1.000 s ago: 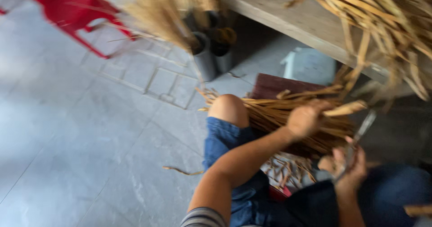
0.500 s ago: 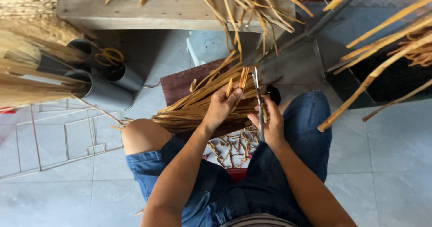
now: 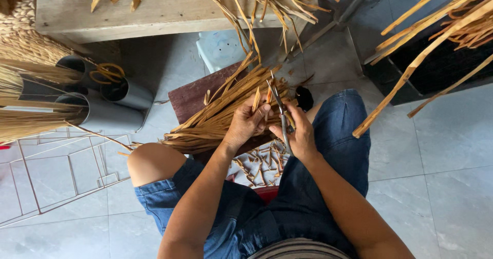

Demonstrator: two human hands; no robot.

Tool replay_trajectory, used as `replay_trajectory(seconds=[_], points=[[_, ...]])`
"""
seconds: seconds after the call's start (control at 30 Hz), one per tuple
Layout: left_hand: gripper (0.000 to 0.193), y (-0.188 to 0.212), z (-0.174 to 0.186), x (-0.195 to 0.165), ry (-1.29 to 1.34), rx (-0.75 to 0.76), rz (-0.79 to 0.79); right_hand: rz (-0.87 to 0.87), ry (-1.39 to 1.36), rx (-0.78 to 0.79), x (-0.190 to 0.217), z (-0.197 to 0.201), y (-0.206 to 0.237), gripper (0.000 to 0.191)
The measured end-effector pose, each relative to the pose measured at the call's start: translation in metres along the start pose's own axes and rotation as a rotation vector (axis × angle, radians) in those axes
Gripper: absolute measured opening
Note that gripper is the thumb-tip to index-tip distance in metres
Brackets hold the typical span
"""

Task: The person sits on a low stool and trims dried palm leaf midribs with scissors, cutting off tips and side pieces one stalk at a time. They place trimmed stalks on a board beside them and drop cut scraps onto the floor.

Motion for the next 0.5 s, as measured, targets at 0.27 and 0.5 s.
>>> replay_trajectory(seconds=[0.27, 0.5], points=[[0.018, -0.002, -0.009, 0.008, -0.075, 0.000, 0.022, -0.041, -0.091, 0.009, 0.005, 0.006, 0.000, 0.062], [0.027, -0.001, -0.018, -0.011, -0.432, -0.023, -0.046, -0.269, -0.093, -0.067, -0.017, 0.006, 0.008, 0.048]])
Point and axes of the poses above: each hand's wrist, its own y-axis away from the middle knuckle, its own z-axis out of the back of the hand, x = y × z, the point moved 1 cm from there along -y, towards the middle knuckle, and after that the axes turned 2 degrees about -x, right-handed, at the moved point
